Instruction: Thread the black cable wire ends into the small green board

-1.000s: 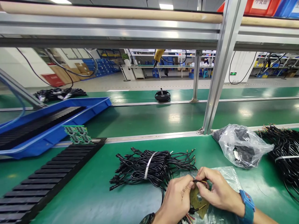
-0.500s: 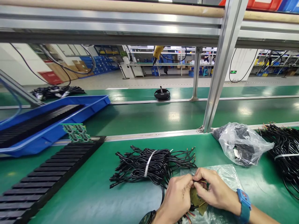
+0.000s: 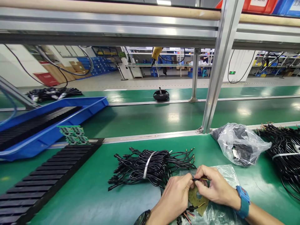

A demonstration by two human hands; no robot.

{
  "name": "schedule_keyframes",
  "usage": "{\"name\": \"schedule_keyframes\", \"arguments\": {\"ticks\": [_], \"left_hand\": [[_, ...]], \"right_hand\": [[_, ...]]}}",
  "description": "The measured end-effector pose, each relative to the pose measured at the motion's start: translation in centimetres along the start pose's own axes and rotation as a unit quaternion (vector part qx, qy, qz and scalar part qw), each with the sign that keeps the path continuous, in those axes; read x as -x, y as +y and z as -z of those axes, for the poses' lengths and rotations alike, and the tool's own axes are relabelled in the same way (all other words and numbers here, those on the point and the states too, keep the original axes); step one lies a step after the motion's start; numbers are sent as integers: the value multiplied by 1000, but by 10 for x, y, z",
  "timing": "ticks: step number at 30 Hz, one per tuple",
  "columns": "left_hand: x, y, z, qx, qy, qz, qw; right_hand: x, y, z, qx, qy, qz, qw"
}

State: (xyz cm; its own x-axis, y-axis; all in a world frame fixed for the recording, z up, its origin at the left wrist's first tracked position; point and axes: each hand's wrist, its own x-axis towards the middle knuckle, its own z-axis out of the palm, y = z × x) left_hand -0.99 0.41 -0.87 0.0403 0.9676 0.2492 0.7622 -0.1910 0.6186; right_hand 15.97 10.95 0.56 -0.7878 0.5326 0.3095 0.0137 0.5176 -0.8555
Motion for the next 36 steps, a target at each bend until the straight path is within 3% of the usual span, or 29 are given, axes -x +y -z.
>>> {"name": "schedule_keyframes", "arguments": {"ticks": [13,23,36], "left_hand": [[1,-1,-10,-6,53,-16,998],[0,3,10,-58,-10,-19,998],[-1,1,0,-19,35,-52,998]], "right_hand": [[4,7,-16,-25,13,18,999],[3,4,-5,21,30,39,999],[4,3,-11,-2,13,36,999]]}}
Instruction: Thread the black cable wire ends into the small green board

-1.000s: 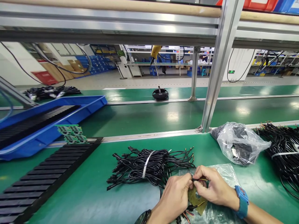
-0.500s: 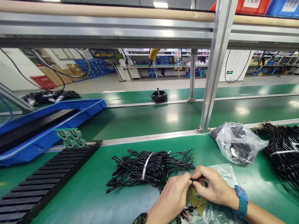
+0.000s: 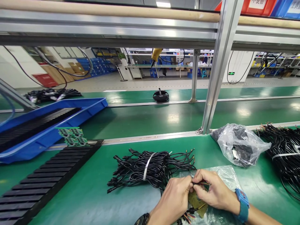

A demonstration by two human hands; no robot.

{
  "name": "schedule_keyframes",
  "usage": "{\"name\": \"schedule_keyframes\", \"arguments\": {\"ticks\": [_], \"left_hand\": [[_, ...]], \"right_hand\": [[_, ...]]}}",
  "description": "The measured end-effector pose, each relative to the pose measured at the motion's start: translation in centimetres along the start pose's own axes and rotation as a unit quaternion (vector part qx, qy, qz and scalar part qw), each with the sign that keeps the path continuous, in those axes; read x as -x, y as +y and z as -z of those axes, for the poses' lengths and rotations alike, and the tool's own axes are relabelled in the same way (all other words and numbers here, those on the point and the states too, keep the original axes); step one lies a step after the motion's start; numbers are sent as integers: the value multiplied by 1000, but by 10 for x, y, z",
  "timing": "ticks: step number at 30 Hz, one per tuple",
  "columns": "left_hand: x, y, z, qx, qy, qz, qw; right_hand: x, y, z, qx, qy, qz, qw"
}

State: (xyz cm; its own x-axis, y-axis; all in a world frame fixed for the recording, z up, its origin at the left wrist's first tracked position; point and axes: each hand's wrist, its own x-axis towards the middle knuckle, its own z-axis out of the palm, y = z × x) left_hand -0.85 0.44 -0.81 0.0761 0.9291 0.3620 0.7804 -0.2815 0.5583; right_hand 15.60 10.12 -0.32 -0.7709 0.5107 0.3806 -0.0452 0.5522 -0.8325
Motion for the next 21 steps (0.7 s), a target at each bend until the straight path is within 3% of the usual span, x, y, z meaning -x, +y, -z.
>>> {"name": "schedule_keyframes", "arguments": {"ticks": [3,6,9,13,14,16,19,21], "left_hand": [[0,-1,-1,-4,-11,6,1000],[-1,3,7,-21,-25,4,999],[-3,13,31,-30,-67,-12,997],[-7,25,61,13,-155,-79,985],[-8,25,63,14,-164,-88,982],[-8,23,61,-22,-146,-81,986],[-8,12,48,-139,-35,-25,989],[-7,3,39,-209,49,5,977]], "right_hand": [[-1,-3,-1,0,0,0,1000],[-4,-14,12,20,-23,8,999],[-5,-27,50,57,-30,18,998],[-5,-23,120,157,112,-1,981],[-5,-17,135,214,136,-35,967],[-7,-1,153,380,113,-131,909],[-10,25,153,555,39,-234,798],[-11,37,143,578,23,-251,776]]}}
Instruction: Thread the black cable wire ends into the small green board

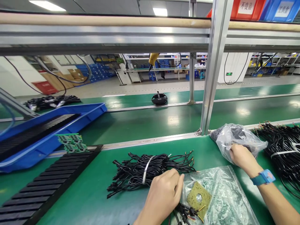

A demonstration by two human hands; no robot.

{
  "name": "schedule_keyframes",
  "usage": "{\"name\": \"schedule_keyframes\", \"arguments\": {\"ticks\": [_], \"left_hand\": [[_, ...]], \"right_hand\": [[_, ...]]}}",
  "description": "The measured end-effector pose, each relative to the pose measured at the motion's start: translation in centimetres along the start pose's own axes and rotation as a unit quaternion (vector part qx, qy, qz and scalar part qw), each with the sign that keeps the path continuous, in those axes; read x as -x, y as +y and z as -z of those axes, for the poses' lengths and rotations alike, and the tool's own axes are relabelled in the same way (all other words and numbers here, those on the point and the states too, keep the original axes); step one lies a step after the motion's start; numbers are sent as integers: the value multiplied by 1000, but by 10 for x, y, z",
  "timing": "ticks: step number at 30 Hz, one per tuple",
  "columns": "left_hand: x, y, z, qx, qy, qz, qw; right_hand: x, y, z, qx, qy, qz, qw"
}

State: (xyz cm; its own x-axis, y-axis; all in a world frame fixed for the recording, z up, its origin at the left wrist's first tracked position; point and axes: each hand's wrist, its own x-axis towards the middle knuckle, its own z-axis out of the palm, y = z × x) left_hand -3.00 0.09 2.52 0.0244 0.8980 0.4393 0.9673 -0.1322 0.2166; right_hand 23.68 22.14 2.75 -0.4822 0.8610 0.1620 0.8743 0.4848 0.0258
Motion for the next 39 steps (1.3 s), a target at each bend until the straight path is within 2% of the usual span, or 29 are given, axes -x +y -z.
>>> {"name": "schedule_keyframes", "arguments": {"ticks": [4,7,11,13,19,25,28,31,33,37,39], "left_hand": [[4,-7,-16,-55,82,10,995],[6,-8,-23,-81,96,9,992],[6,-5,-29,-111,49,13,993],[4,-2,-29,-92,39,6,995],[0,7,-17,56,16,-30,998],[4,11,-4,187,-63,19,980],[5,13,1,231,-91,22,968],[4,15,1,269,-115,29,956],[4,17,-3,271,-136,46,952],[5,21,-11,220,-181,72,956],[5,23,-12,198,-188,76,959]], "right_hand": [[4,-11,-10,14,-6,-19,1000],[5,-13,-8,25,-12,-36,999],[4,-16,-6,35,-19,-35,999],[3,-17,-7,40,-18,-36,998],[3,-15,-13,47,-17,-13,999],[3,-13,-6,57,-8,-9,998],[4,-13,3,70,4,-1,998],[8,-15,12,88,36,13,995],[12,-17,18,79,79,9,994],[21,-28,27,-17,224,-5,974],[25,-36,30,-73,277,14,958]]}}
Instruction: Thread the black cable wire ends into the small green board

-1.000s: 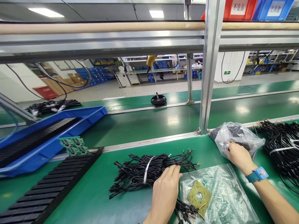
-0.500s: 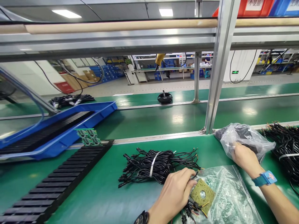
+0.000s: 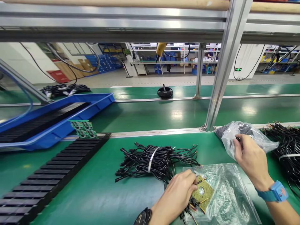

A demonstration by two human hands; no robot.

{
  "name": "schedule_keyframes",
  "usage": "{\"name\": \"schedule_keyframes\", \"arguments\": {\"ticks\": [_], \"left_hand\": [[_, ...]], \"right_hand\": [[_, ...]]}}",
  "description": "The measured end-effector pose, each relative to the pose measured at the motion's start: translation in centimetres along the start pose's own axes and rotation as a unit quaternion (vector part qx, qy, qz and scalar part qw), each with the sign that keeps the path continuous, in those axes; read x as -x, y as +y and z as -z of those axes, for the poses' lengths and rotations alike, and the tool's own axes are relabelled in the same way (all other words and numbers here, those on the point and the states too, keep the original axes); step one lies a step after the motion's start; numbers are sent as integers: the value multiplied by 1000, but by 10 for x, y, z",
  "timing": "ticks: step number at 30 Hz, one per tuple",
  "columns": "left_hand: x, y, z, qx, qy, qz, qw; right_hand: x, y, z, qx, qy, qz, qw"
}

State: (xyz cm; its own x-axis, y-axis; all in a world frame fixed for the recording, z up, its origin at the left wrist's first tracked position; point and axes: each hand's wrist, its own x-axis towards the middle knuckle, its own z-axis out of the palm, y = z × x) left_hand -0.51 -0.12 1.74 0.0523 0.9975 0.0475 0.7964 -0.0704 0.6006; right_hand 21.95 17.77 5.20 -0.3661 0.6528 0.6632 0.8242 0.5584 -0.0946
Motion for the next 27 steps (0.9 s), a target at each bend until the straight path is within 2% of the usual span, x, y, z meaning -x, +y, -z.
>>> {"name": "schedule_keyframes", "arguments": {"ticks": [2,4,8,11,13,18,21,27], "left_hand": [[0,1,0,-17,-5,5,1000],[0,2,1,-46,-17,11,999],[0,5,2,-126,-52,43,990],[-2,9,3,-163,-81,63,981],[-4,11,4,-181,-99,71,976],[-5,14,2,-192,-115,81,971],[-5,14,0,-184,-106,80,974],[-3,10,-4,-186,-88,65,977]], "right_hand": [[3,-9,1,-70,6,42,997],[8,-20,-1,-147,-35,106,983],[20,-41,-4,-263,-183,196,927],[28,-55,-2,-322,-285,217,876],[32,-62,1,-355,-326,224,847],[40,-72,1,-401,-367,234,806],[44,-72,-1,-383,-391,236,803],[45,-68,-5,-398,-397,218,798]]}}
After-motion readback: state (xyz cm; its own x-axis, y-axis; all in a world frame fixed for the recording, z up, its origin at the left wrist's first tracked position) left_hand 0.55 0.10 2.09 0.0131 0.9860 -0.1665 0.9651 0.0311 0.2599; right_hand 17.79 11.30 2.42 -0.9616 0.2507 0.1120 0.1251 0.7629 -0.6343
